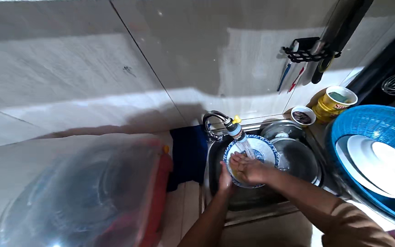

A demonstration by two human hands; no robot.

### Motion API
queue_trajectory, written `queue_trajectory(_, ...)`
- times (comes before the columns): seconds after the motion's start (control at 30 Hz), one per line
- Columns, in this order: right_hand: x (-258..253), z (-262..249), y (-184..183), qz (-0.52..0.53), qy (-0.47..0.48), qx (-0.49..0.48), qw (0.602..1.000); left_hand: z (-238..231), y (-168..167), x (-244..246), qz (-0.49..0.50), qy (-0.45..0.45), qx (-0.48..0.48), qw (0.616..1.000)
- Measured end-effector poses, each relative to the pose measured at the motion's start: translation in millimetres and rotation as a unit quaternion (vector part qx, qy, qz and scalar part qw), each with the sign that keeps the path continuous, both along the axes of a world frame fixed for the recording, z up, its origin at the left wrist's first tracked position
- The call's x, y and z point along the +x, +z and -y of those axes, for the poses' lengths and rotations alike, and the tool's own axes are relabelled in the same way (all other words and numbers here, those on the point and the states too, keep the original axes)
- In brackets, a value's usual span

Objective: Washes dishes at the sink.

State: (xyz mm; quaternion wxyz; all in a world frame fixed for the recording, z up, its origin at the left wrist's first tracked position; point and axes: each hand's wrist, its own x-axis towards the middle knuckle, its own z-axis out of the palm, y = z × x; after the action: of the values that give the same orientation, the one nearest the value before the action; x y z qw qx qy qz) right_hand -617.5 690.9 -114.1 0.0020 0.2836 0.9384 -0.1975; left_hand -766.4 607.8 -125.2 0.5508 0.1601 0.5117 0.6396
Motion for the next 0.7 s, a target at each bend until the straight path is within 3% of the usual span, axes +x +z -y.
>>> queue_trajectory(0.1, 49.3, 4.4, 22.3, 0.074, 0.015, -0.006, 0.997, 0.2, 1.1, 1.3, 0.02, 0.012, -0.029, 0.999)
queue_trajectory(0.27, 89.4, -41.0, 41.8, 0.117, -0.087, 0.079, 0.986, 2.2, 14.2, 1.4, -0.013, -0.012, -0.022, 1.0)
queue_trajectory(0.4, 50.0, -71.1, 15.8, 0.091, -0.127, 0.145, 0.977, 2.9, 13.1, 2.5, -0.105, -0.014, -0.035, 0.994)
queue_trajectory(0.53, -2.6, -60.9, -1.6, -0.006, -0.162, 0.111, 0.981, -1.5, -3.6, 1.0, -0.131, -0.012, -0.045, 0.99)
queue_trajectory(0.7, -27.1, -17.3, 6.3, -0.03, -0.064, 0.039, 0.997, 0.8, 4.8, 2.4, -0.14, -0.023, -0.048, 0.989)
